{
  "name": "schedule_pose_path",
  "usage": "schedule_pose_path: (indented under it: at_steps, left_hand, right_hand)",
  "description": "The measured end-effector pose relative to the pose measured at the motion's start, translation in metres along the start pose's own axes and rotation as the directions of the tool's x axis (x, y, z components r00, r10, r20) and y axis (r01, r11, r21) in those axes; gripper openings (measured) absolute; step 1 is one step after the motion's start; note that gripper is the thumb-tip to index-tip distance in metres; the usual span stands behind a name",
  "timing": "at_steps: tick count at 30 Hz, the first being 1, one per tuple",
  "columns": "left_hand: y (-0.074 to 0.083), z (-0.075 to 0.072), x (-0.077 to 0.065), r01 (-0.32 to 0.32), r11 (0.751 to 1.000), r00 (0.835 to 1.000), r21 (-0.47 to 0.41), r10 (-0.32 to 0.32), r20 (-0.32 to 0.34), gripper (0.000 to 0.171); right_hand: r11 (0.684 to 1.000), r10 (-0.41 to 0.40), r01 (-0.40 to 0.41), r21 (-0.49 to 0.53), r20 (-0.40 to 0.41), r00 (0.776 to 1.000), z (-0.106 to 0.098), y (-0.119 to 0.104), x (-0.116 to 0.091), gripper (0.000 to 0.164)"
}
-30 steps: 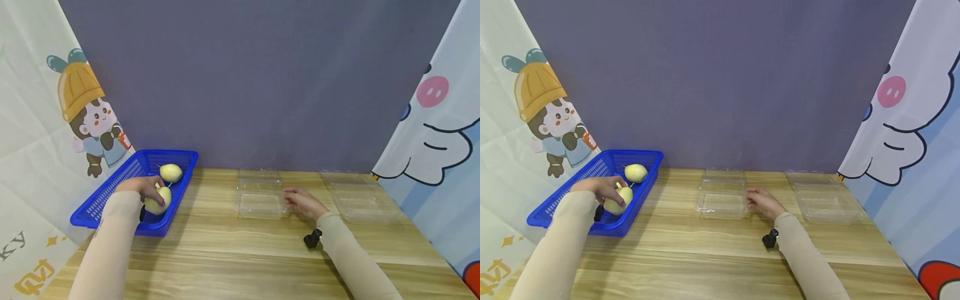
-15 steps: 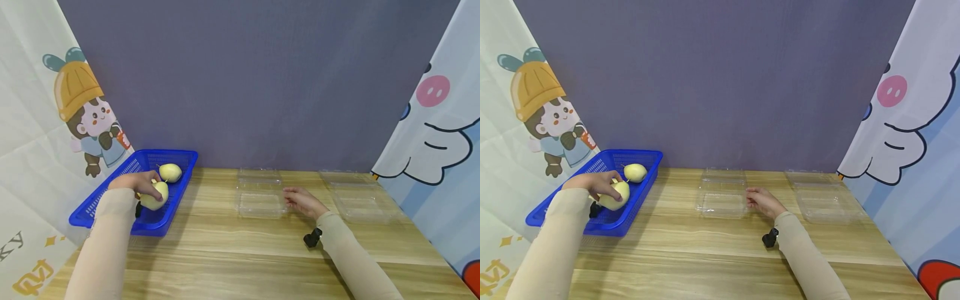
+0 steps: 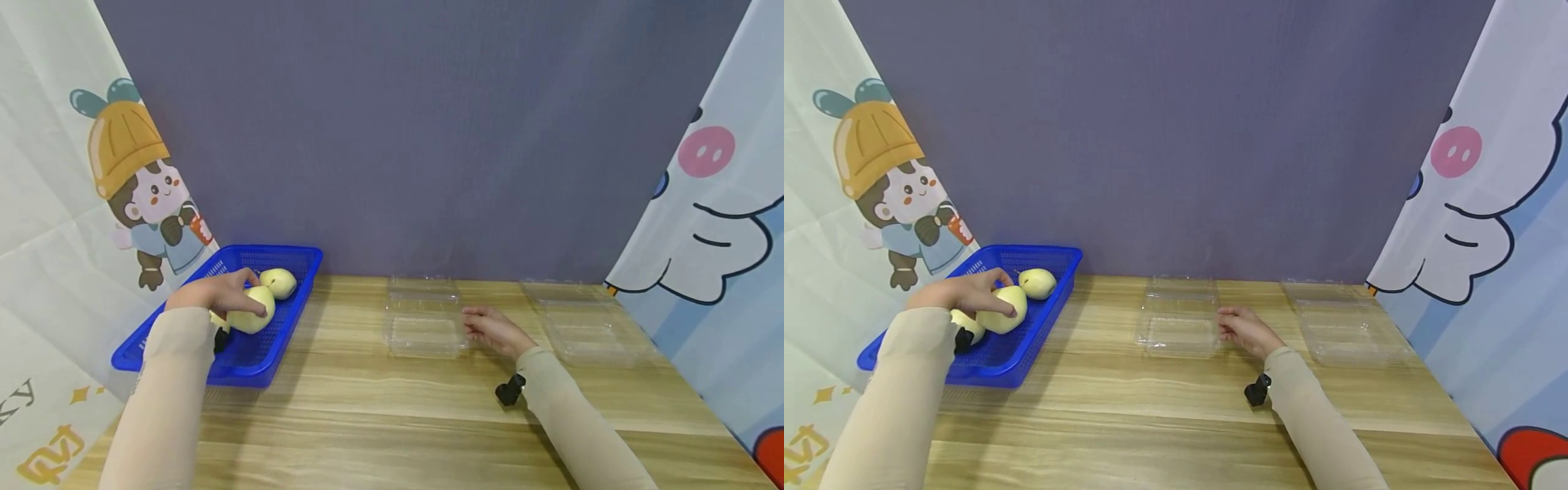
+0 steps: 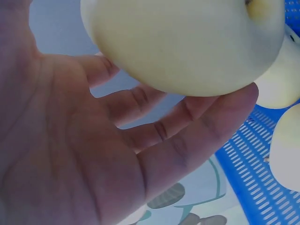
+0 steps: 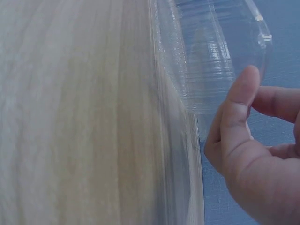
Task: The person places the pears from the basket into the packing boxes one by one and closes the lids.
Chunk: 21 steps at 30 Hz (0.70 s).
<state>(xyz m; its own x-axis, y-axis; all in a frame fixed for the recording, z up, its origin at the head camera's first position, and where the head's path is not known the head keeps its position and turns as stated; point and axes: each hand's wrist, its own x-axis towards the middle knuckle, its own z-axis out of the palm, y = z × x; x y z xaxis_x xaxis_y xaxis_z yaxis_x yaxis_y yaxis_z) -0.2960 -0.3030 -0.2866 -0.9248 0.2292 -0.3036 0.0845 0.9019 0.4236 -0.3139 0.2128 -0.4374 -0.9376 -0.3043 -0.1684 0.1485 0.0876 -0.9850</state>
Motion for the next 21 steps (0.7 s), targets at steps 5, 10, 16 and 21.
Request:
schedule_pose_path:
  at_steps: [5,10,16,21]
  left_hand:
    - [0.004,-0.002,-0.003,-0.014,1.000,1.000,0.001,0.014,-0.004,0.074]
    - [0.007,-0.002,-0.004,-0.025,1.000,0.999,0.018,0.026,-0.021,0.074]
    - [0.017,-0.002,-0.007,-0.060,0.992,0.994,0.112,0.069,-0.083,0.078]
    - [0.028,-0.001,-0.009,-0.085,0.987,0.988,0.139,0.102,-0.118,0.080]
  right_hand:
    - [1.000,0.000,0.000,-0.001,-0.006,1.000,0.000,0.001,0.001,0.054]
    - [1.000,0.002,-0.002,-0.001,-0.007,1.000,-0.001,0.002,0.000,0.053]
    - [1.000,0.002,-0.002,-0.009,-0.005,1.000,-0.002,0.003,-0.001,0.053]
    - [1.000,-0.002,0.002,-0.009,-0.008,1.000,-0.002,0.002,-0.001,0.052]
